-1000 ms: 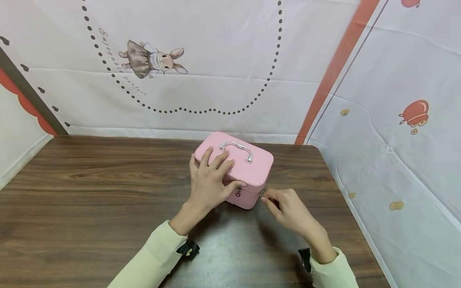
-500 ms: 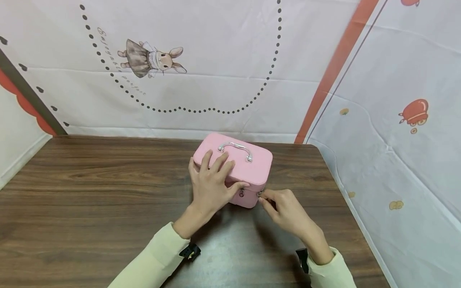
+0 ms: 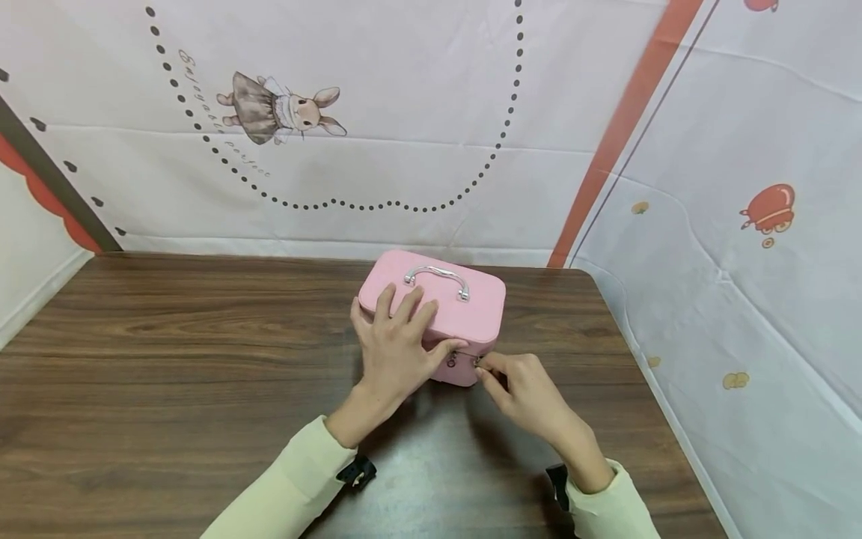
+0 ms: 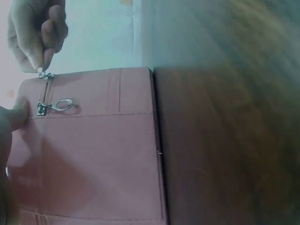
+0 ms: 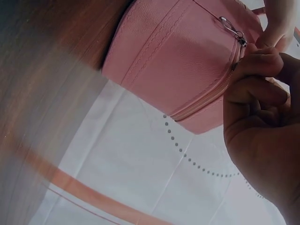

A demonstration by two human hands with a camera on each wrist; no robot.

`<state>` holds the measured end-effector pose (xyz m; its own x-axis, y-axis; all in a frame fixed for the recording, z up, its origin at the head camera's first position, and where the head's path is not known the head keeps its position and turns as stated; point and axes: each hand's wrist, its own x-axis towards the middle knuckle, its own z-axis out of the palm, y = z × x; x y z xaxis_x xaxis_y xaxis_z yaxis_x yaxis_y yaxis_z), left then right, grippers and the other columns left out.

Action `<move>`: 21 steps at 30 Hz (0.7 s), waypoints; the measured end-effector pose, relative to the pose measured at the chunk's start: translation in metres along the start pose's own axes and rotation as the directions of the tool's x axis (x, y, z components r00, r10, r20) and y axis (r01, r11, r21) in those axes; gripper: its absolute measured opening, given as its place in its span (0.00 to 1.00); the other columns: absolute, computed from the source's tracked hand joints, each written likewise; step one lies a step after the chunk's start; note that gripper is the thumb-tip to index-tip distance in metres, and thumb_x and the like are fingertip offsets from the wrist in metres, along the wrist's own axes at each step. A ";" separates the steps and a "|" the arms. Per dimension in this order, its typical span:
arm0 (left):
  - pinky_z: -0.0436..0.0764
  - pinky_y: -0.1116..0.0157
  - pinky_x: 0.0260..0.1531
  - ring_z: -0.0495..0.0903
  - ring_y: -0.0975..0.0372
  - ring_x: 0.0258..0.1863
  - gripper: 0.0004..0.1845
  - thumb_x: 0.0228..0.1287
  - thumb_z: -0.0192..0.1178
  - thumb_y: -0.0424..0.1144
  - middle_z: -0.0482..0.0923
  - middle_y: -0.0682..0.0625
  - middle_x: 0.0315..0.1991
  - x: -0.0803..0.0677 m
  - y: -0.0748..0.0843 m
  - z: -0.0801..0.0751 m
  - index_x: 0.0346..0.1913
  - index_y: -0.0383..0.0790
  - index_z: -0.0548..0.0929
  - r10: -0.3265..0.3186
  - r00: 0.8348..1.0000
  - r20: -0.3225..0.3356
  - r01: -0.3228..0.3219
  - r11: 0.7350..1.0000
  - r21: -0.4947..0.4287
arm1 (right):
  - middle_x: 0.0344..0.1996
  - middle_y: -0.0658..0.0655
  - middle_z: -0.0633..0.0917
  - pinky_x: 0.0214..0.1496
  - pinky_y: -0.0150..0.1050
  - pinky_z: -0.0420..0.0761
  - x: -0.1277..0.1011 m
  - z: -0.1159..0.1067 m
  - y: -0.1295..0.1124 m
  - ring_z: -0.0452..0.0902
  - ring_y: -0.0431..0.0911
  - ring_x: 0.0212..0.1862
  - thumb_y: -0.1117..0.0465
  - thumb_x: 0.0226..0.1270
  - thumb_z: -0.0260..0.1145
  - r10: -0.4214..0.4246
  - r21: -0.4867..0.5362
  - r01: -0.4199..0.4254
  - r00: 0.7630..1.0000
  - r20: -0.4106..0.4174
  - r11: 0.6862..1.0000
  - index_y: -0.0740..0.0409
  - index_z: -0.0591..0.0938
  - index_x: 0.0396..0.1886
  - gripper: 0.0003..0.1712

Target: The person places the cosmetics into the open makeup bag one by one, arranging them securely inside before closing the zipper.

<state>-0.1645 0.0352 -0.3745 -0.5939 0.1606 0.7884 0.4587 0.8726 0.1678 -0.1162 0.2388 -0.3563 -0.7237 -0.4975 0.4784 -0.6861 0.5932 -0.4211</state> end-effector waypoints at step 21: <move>0.64 0.40 0.49 0.62 0.55 0.67 0.26 0.57 0.65 0.55 0.72 0.55 0.63 0.021 -0.060 -0.018 0.60 0.58 0.79 0.312 0.915 0.254 -0.231 0.924 -0.305 | 0.13 0.36 0.64 0.15 0.24 0.59 0.000 -0.012 0.005 0.59 0.30 0.15 0.68 0.63 0.66 0.079 0.018 -0.079 0.996 0.035 0.997 0.42 0.79 0.26 0.14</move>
<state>-0.1927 -0.0222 -0.3574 -0.5684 0.5368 0.6235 0.7622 0.6288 0.1535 -0.1190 0.2493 -0.3497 -0.7775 -0.4711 0.4166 -0.6279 0.6194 -0.4713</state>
